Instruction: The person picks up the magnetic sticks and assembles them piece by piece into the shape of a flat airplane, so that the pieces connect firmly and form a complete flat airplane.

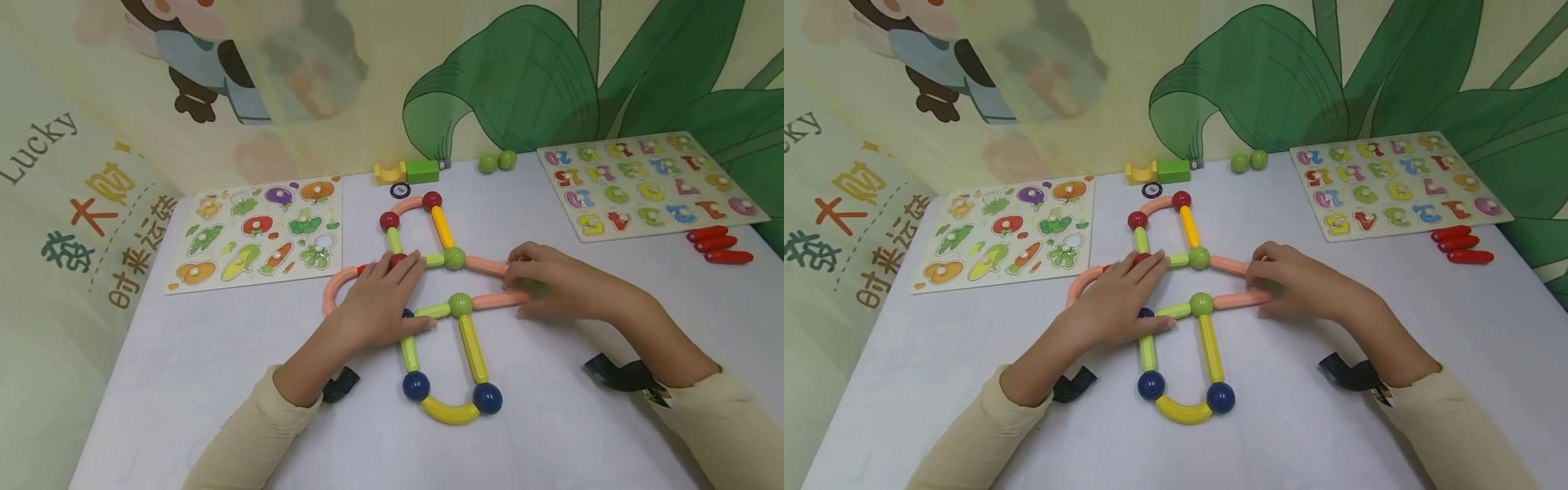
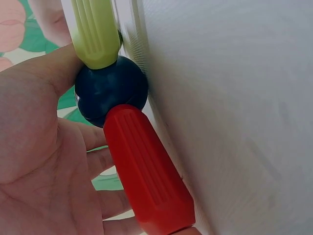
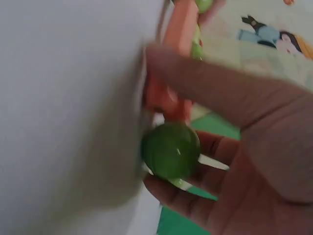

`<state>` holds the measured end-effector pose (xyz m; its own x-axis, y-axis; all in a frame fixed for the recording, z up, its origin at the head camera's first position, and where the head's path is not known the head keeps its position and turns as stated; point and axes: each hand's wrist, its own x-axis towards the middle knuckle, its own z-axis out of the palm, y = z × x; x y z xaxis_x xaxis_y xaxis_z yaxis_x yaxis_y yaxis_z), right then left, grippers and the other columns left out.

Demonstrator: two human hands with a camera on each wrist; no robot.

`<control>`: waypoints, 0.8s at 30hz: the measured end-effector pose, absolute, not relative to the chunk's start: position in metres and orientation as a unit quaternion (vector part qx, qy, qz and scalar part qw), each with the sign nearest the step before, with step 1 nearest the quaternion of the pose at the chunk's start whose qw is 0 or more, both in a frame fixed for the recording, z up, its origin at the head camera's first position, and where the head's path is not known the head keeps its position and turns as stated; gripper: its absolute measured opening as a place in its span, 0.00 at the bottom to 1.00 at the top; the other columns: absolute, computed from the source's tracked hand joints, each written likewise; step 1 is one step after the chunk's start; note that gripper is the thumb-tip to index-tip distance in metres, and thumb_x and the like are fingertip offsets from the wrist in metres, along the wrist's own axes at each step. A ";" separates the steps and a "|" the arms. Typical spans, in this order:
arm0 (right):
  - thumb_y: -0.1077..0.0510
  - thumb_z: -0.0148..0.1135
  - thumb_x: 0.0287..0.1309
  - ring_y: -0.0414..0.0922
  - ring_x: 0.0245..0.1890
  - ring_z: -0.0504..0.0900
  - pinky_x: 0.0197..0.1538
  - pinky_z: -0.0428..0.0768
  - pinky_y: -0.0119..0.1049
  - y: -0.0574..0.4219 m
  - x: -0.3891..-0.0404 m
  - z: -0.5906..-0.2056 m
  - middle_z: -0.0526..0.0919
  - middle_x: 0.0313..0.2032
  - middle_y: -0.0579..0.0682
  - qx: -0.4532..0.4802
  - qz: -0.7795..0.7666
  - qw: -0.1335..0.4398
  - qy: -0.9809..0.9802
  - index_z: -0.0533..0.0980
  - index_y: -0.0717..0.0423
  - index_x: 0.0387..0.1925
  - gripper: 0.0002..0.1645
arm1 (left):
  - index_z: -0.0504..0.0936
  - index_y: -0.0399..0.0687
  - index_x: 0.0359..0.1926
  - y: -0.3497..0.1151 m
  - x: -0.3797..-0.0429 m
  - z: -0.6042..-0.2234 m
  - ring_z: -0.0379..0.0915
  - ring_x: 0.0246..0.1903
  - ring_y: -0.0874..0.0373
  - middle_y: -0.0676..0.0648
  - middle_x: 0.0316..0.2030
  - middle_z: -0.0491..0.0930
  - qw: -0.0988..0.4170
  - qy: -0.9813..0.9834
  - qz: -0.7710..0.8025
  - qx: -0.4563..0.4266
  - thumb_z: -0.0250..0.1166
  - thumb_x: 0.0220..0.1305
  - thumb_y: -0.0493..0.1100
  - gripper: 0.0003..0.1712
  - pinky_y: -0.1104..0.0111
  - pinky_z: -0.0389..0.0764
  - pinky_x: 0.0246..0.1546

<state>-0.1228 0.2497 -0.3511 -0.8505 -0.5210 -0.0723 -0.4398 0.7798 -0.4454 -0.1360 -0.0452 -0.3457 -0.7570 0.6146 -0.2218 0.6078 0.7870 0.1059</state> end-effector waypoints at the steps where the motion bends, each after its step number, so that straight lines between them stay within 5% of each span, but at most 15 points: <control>1: 0.54 0.74 0.39 0.44 0.45 0.69 0.46 0.74 0.43 0.247 -0.121 -0.351 0.71 0.45 0.45 -0.267 -0.190 0.084 0.941 0.76 0.37 0.32 0.17 | 0.45 0.55 0.70 -0.045 -0.136 -0.346 0.38 0.66 0.43 0.52 0.69 0.43 0.123 0.937 0.013 0.326 0.54 0.48 0.73 0.54 0.53 0.49 0.61; 15: 0.56 0.74 0.37 0.34 0.33 0.71 0.39 0.75 0.32 0.248 -0.125 -0.352 0.73 0.35 0.35 -0.257 -0.192 0.019 0.947 0.77 0.38 0.33 0.18 | 0.45 0.54 0.70 -0.045 -0.136 -0.346 0.39 0.65 0.43 0.51 0.69 0.43 0.118 0.937 0.006 0.328 0.54 0.50 0.73 0.54 0.53 0.49 0.61; 24: 0.55 0.66 0.49 0.51 0.51 0.69 0.47 0.71 0.53 0.296 -0.128 -0.333 0.74 0.49 0.51 -0.155 -0.233 0.053 0.959 0.73 0.53 0.49 0.24 | 0.45 0.53 0.70 -0.044 -0.136 -0.346 0.39 0.65 0.42 0.51 0.69 0.43 0.118 0.936 0.015 0.332 0.54 0.50 0.73 0.54 0.53 0.50 0.61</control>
